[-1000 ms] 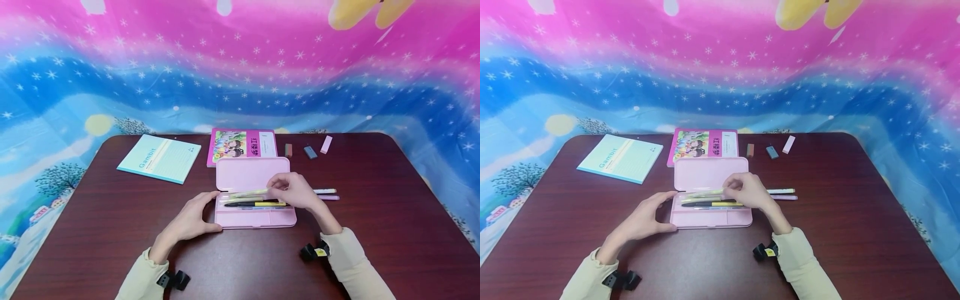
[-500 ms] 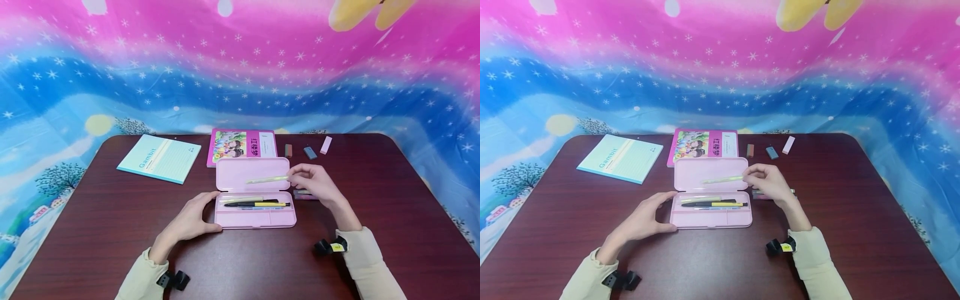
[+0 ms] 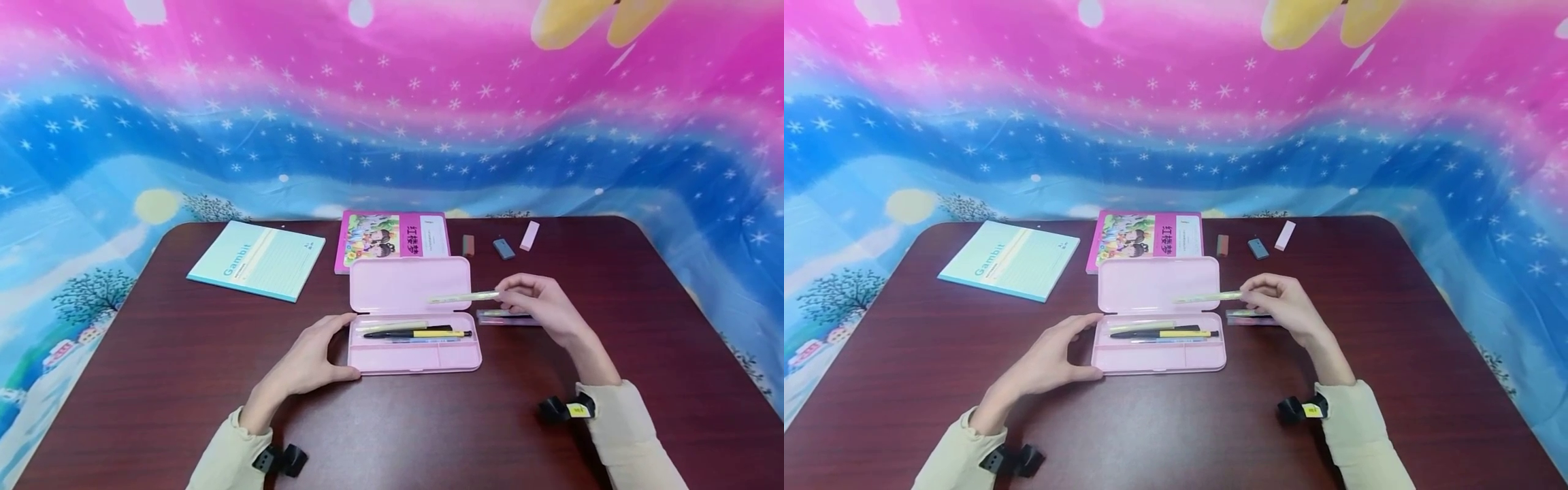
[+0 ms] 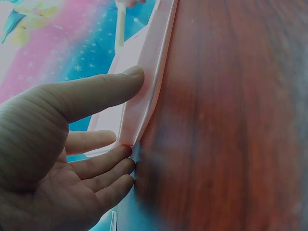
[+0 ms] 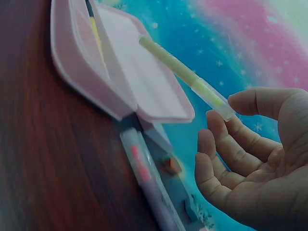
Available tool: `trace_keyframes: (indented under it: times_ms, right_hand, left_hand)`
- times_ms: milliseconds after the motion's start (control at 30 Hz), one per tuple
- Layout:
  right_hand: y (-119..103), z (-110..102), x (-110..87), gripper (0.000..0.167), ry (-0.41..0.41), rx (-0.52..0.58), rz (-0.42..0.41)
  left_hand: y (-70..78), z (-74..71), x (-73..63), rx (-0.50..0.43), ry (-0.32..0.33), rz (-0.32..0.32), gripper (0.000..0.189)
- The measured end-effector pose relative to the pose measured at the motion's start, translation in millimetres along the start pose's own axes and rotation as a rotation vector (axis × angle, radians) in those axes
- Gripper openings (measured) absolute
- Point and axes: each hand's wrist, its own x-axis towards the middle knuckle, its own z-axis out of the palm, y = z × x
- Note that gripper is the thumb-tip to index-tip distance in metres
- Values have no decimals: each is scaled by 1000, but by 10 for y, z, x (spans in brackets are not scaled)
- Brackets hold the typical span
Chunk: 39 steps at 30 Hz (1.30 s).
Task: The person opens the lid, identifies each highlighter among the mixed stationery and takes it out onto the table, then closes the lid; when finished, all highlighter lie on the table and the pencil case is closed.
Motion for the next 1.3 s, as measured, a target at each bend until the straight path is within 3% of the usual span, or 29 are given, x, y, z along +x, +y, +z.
trace_keyframes:
  times_ms: [633, 933, 1133, 1300]
  right_hand:
    - [228, -420, -349, 21, 10, -34, 20]
    - [336, -621, -496, 21, -50, -92, 8]
    - [355, -703, -538, 20, -38, -141, -10]
    - [374, -706, -522, 24, -18, -217, 22]
  left_hand:
    - [4, 4, -5, -6, -1, 5, 82]
    - [18, 1, -1, -16, -2, 0, 82]
    - [12, 9, 5, -13, -2, 2, 82]
    - [3, 12, 1, -14, 4, -1, 84]
